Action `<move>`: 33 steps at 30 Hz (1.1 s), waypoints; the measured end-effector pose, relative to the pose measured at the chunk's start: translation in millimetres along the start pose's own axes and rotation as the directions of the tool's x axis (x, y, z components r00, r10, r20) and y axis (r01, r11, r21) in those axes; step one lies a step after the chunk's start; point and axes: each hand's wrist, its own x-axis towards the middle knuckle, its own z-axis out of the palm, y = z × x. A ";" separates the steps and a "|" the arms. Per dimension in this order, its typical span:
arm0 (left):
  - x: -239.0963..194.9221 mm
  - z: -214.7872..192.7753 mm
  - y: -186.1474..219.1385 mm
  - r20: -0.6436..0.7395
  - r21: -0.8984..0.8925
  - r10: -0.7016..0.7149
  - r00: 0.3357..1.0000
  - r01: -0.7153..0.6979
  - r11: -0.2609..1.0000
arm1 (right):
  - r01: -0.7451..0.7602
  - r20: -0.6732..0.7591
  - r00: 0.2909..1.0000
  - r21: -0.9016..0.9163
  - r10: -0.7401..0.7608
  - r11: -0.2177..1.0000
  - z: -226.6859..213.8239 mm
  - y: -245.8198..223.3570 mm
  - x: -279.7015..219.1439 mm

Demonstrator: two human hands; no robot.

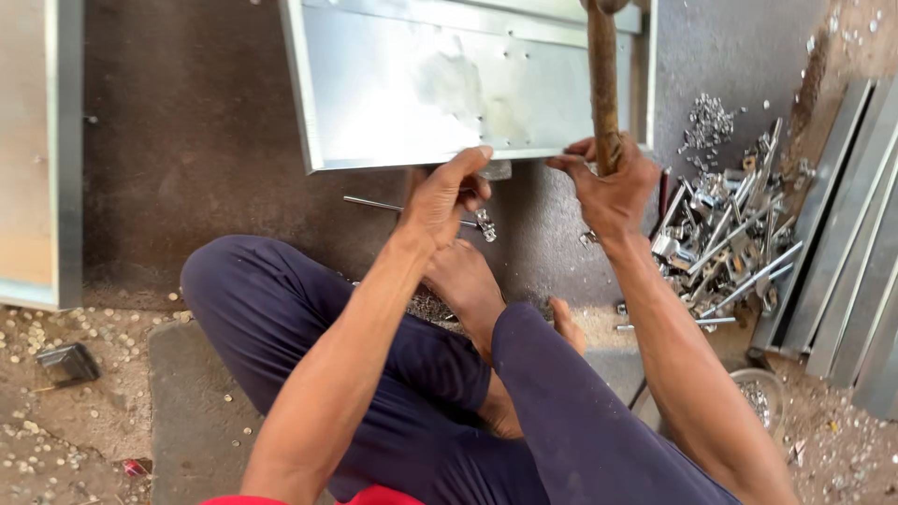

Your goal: The person assembles a metal cabinet door by attaching hardware including a sliding bolt latch and brackets using a hammer and screws while sitting on the floor.

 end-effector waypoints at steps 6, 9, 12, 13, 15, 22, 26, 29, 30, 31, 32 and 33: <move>5.5 -19.8 15.6 0.080 0.129 0.290 0.954 -0.299 0.946 | -0.299 0.126 0.934 -0.238 0.335 0.924 -24.4 -7.1 -88.7; 17.9 -29.3 5.4 0.080 0.069 0.293 0.953 -0.299 0.952 | -0.477 0.184 0.850 -0.127 0.493 0.870 -19.8 -31.2 -112.5; 10.2 -23.8 6.6 0.052 0.027 0.264 0.963 -0.266 0.964 | -0.415 0.134 0.897 -0.071 0.421 0.907 -22.4 -52.1 -122.2; 10.8 -20.7 11.1 0.039 -0.006 0.263 0.964 -0.263 0.965 | -0.330 0.101 0.937 -0.068 0.335 0.942 -20.9 -54.7 -119.2; 10.5 -19.2 15.9 0.053 0.055 0.240 0.969 -0.242 0.969 | -0.349 0.132 0.917 -0.190 0.376 0.918 -12.9 -46.9 -105.2; 22.2 -36.5 -8.2 0.063 0.092 0.248 0.967 -0.253 0.963 | -0.231 0.045 0.972 -0.009 0.231 0.973 -16.1 -13.8 -118.2; 24.2 -31.0 -4.1 0.054 0.019 0.299 0.953 -0.300 0.954 | -0.392 0.147 0.893 -0.208 0.425 0.896 -15.9 20.4 -123.0; 20.1 -33.3 -8.1 0.057 0.047 0.290 0.955 -0.292 0.955 | -0.360 0.065 0.931 0.315 0.358 0.878 -45.7 51.5 -147.3; 23.5 -35.9 -11.2 0.044 0.082 0.277 0.960 -0.279 0.957 | -0.347 0.036 0.930 0.409 0.365 0.844 -57.4 60.0 -158.9; 26.9 -37.9 -13.5 0.034 0.114 0.272 0.962 -0.274 0.955 | -0.349 0.018 0.928 0.385 0.371 0.854 -62.9 69.1 -162.3; 26.0 -39.6 -17.4 0.026 0.107 0.241 0.970 -0.242 0.964 | -0.364 0.005 0.924 0.310 0.381 0.878 -64.7 75.3 -162.4; 27.0 -39.9 -17.2 0.025 0.101 0.218 0.976 -0.220 0.970 | -0.386 0.015 0.922 0.119 0.387 0.915 -56.9 78.2 -158.1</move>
